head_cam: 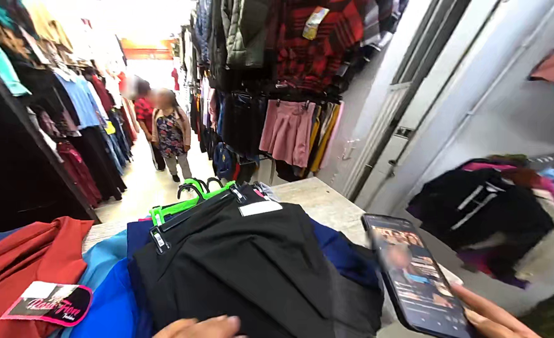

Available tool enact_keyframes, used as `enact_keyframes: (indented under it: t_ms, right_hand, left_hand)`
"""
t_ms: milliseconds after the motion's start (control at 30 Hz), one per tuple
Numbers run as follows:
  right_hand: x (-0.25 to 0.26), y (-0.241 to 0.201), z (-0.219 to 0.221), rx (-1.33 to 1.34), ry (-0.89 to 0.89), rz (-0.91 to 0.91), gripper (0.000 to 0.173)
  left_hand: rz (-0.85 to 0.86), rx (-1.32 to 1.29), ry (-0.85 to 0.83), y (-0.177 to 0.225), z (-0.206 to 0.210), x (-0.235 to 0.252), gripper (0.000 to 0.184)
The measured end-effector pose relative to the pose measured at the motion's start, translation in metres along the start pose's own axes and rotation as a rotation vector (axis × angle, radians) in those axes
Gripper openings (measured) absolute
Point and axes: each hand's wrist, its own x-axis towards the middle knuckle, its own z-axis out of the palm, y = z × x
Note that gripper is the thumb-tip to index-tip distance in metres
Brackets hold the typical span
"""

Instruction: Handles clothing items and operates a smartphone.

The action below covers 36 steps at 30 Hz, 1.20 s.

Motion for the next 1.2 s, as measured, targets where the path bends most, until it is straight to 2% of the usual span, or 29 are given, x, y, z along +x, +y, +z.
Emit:
enact_keyframes:
  t_ms: [67,133,233,300,400,533,633,700,767,833,967,1033,1100,1200]
  right_hand:
    - [0.016,0.010,-0.006,0.020,-0.008,0.004,0.051]
    - [0.031,0.020,-0.013,0.018,-0.009,0.034,0.051]
    - [0.045,0.033,-0.030,0.022,-0.009,0.131,0.047]
    - [0.056,0.047,-0.046,0.080,-0.065,0.200,0.043]
    - [0.076,0.071,-0.070,0.075,-0.174,0.273,0.042]
    - [0.093,0.089,-0.084,-0.001,-0.196,0.309,0.041]
    - [0.106,0.099,-0.082,-0.033,-0.230,0.331,0.040]
    - [0.110,0.106,-0.079,-0.044,-0.261,0.356,0.039]
    - [0.112,0.111,-0.076,-0.063,-0.295,0.387,0.039]
    - [0.113,0.115,-0.078,-0.155,-0.334,0.367,0.038]
    - [0.112,0.105,-0.080,-0.608,-0.390,0.136,0.030]
    - [0.114,0.101,-0.081,-0.774,-0.395,0.014,0.031]
    - [0.118,0.104,-0.078,-0.737,-0.403,-0.091,0.037]
    - [0.124,0.118,-0.064,-0.510,-0.466,-0.133,0.050]
  left_hand:
    - [0.136,0.057,-0.058,0.002,0.014,0.064,0.044]
    - [0.184,0.144,-0.103,-0.008,0.043,0.133,0.052]
    - [-0.005,0.205,-0.382,-0.034,0.099,0.240,0.073]
    - [-0.077,0.190,-0.420,-0.052,0.138,0.295,0.075]
    - [-0.164,0.174,-0.458,-0.062,0.163,0.330,0.077]
    - [-0.126,0.231,-0.645,-0.049,0.150,0.324,0.071]
    - [-0.043,0.208,-0.849,-0.042,0.146,0.301,0.081]
    - [0.060,0.184,-0.887,-0.032,0.143,0.281,0.082]
    - [0.145,0.161,-0.839,-0.026,0.141,0.262,0.076]
    - [0.221,0.156,-0.714,-0.027,0.143,0.248,0.068]
    - [0.325,0.197,-0.482,-0.032,0.155,0.235,0.062]
    - [0.354,0.218,-0.389,-0.034,0.160,0.230,0.060]
    - [0.389,0.250,-0.296,-0.035,0.165,0.226,0.058]
    - [0.436,0.304,-0.172,-0.038,0.172,0.220,0.053]
